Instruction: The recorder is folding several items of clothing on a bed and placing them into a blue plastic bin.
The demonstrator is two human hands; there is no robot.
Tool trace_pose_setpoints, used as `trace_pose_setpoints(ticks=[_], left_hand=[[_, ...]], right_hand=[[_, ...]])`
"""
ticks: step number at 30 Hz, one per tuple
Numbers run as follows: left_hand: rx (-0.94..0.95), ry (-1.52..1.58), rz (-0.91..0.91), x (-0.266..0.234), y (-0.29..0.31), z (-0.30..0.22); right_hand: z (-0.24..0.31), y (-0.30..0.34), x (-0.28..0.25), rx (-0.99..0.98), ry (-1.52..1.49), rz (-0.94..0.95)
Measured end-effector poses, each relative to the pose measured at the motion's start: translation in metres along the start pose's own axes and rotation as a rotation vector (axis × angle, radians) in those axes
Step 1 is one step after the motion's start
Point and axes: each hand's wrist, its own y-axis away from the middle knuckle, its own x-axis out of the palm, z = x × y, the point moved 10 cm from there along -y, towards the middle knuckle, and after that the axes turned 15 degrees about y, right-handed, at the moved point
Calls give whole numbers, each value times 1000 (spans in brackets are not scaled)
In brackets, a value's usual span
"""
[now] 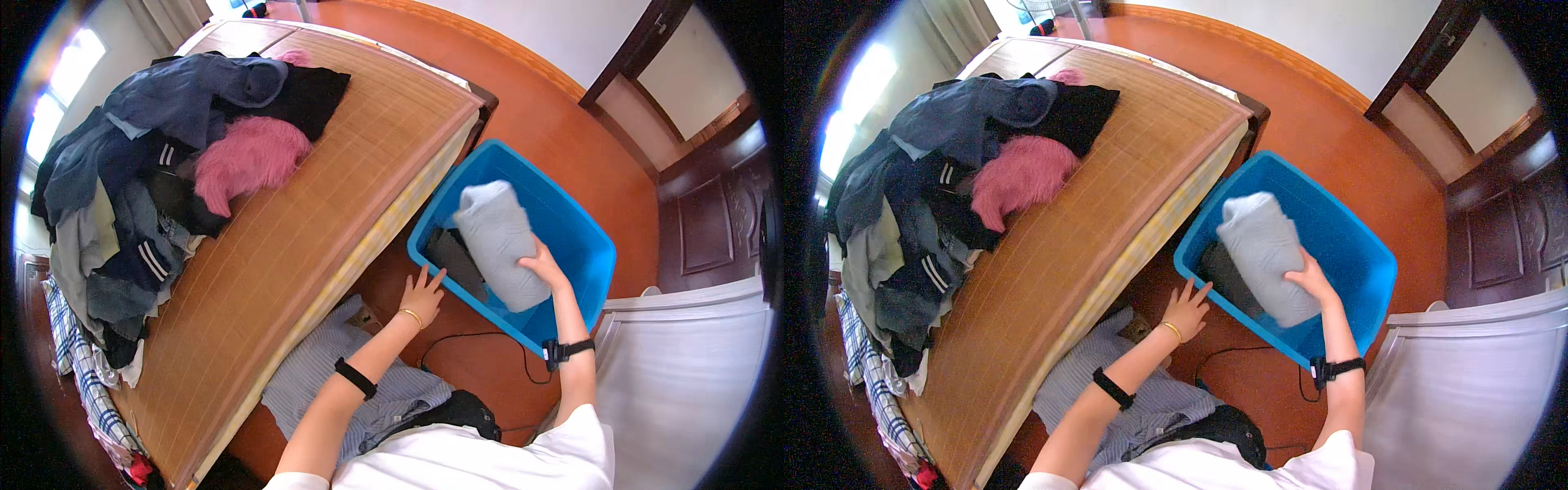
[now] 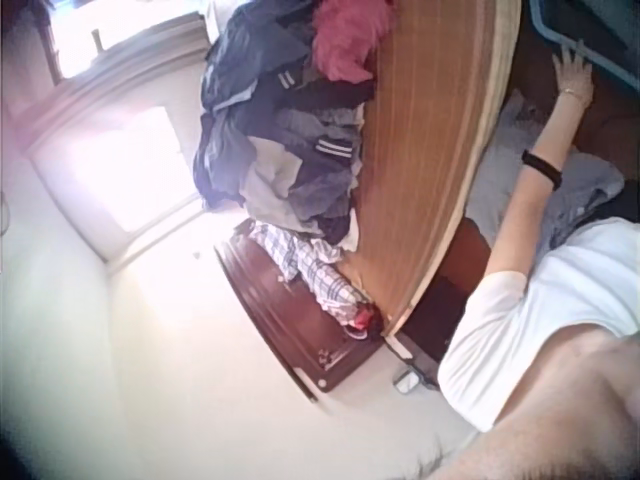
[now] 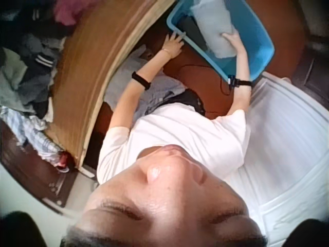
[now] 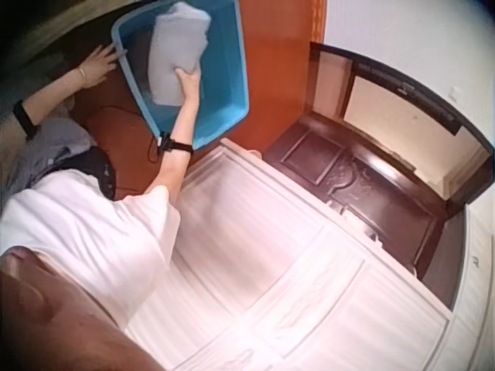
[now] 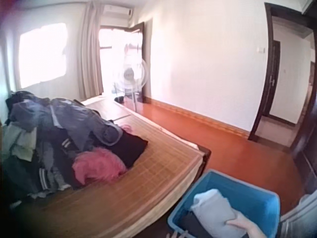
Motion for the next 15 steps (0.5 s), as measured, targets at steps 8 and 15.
trace_pose_setpoints(ticks=[8, 15], left_hand=[[-87, 37, 70, 26, 5, 24], [-108, 74, 116, 35, 17, 28]], right_hand=[[-133, -67, 195, 287, 186, 633], [-227, -80, 214, 211, 580, 395]])
